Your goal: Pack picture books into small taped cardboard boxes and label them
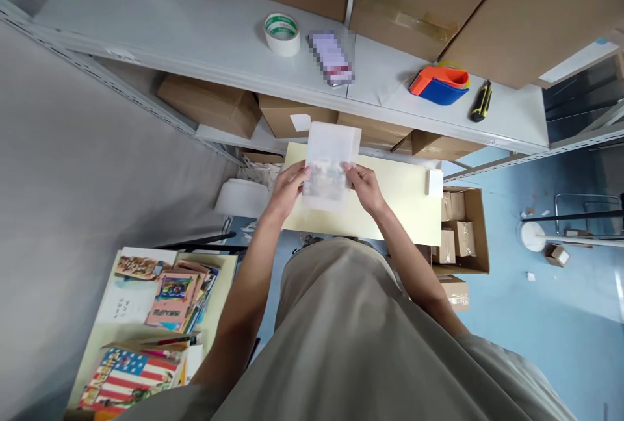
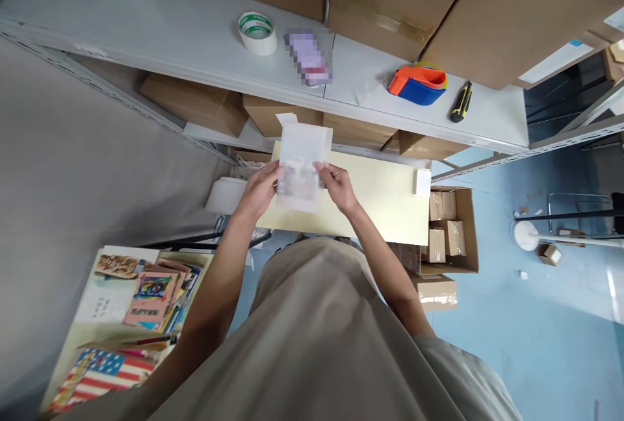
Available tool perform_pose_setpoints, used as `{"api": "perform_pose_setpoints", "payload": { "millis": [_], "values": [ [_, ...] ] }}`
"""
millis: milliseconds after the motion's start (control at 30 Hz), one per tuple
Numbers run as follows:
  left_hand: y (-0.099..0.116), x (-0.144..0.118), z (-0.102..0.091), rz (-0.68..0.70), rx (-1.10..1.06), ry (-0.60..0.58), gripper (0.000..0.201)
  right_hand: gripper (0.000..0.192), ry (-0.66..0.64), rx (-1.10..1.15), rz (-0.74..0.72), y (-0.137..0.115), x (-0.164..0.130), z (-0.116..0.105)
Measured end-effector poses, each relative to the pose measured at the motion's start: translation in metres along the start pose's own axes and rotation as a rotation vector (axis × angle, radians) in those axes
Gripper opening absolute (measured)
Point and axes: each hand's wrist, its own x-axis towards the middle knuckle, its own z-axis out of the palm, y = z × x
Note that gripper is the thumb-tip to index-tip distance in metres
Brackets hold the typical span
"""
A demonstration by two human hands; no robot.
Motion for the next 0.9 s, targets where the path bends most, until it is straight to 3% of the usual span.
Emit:
{"api": "perform_pose_setpoints", "payload": {
  "millis": [67, 167, 233, 333, 400, 533, 633, 800, 900],
  "values": [
    [-0.001, 0.001, -0.009, -0.12, -0.115, -0.088, 0.066, 0.077, -0.041, 0.077, 0.065, 0.005, 0.001, 0.009],
    [-0.004, -0.005, -0.017, -0.157, -0.169, -0.081, 0.067, 0.075, -0.049, 0.098, 0.117, 0.016, 0.004, 0.019],
    [-0.006, -0.008, -0.023, -0.144, -0.144, -0.039, 0.068, 0.072, 0.032, 0.043, 0.102, 0.022, 0.005, 0.024],
    [-0.014, -0.01, -0.036, -0.119, -0.066, 0.037, 0.068, 0.068, 0.253, -0.129, -0.008, 0.029, 0.002, 0.033],
    [-0.02, -0.011, -0.046, -0.113, -0.026, 0.064, 0.067, 0.064, 0.302, -0.216, -0.047, 0.033, -0.002, 0.042],
    [-0.035, -0.014, -0.06, -0.161, 0.025, 0.064, 0.061, 0.055, 0.195, -0.256, 0.057, 0.053, -0.002, 0.065],
    [-0.048, -0.014, -0.066, -0.222, 0.027, 0.048, 0.059, 0.056, 0.196, -0.251, 0.187, 0.076, 0.008, 0.074],
    [-0.078, -0.001, -0.073, -0.309, 0.029, 0.032, 0.059, 0.058, 0.161, -0.18, 0.424, 0.114, 0.032, 0.069],
    [-0.101, 0.02, -0.077, -0.33, 0.147, 0.055, 0.054, 0.053, 0.145, -0.155, 0.472, 0.137, 0.052, 0.067]
  ]
}}
